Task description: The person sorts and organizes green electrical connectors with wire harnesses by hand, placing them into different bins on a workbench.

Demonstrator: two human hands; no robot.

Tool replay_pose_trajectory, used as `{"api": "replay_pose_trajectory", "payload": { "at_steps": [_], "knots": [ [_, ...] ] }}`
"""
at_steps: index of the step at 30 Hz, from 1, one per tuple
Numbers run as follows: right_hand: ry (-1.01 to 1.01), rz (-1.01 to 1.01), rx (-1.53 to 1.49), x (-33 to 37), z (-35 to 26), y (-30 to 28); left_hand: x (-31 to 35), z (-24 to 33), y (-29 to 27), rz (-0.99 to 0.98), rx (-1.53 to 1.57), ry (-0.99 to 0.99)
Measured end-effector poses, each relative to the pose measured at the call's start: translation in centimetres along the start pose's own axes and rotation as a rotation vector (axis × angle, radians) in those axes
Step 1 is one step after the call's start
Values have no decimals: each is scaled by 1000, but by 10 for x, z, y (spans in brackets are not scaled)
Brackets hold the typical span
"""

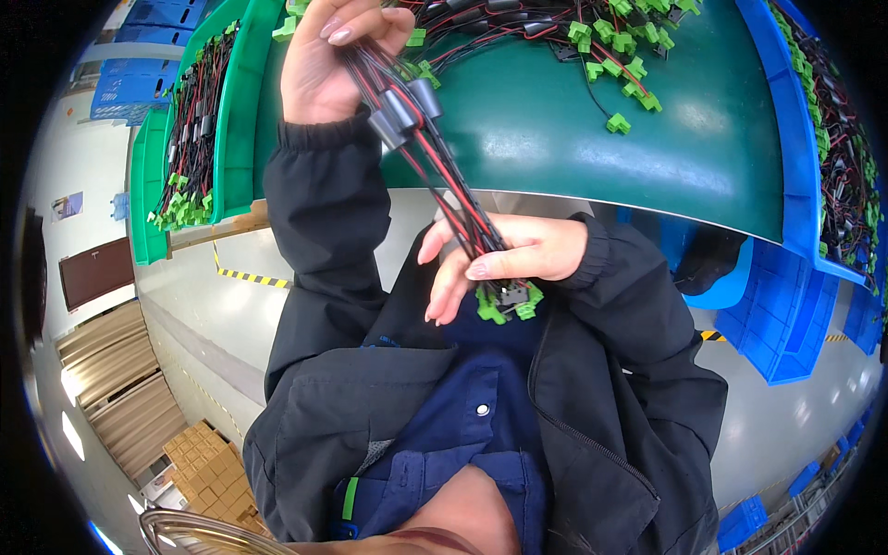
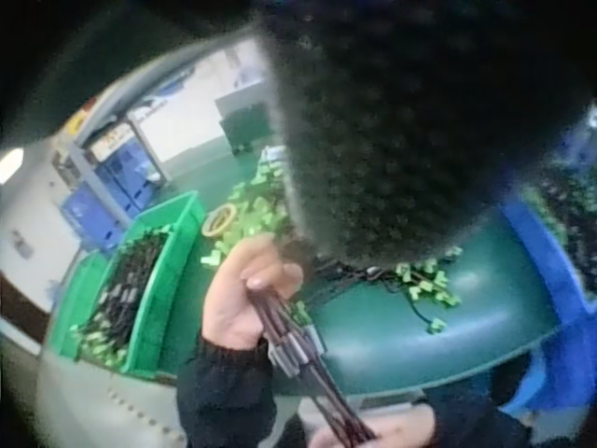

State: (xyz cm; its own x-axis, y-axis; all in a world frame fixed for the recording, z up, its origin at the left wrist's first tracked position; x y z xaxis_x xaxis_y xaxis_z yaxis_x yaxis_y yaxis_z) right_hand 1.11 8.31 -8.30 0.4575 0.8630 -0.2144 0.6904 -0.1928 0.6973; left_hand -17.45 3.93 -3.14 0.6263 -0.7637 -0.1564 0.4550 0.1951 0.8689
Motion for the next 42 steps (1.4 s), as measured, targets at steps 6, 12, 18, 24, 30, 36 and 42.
{"api": "replay_pose_trajectory", "payload": {
  "at_steps": [6,12,18,24,30,36,42],
  "knots": [
    [309,346,1399,19,-43,5,10,-35,-5,302,-44,85],
    [-271,997,1386,16,-130,-19,17,-72,5,398,-121,87],
    [-465,1039,1176,5,-126,-59,21,-75,-1,409,-201,145],
    [-336,945,604,4,-110,-84,23,-73,0,440,-172,134],
    [-353,837,603,2,-103,-91,22,-72,-8,498,-315,120],
    [-382,959,556,-6,-105,-82,20,-76,-7,424,-232,140],
    [-403,877,519,0,-105,-87,25,-76,-12,457,-119,168]
  ]
}}
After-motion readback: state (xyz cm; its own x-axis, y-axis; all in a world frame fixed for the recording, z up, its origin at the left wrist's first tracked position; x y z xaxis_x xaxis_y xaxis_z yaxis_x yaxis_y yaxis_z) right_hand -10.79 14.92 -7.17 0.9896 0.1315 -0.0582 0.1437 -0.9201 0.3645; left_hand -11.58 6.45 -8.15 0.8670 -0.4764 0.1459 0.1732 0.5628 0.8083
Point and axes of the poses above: each hand's wrist, its own x-axis away from the middle knuckle, its own y-axis out of the palm, z = x × y, the point moved 7 cm from there along -x, towards the middle knuckle, and after that the axes turned 3 degrees about -y, right-handed, at the moved point
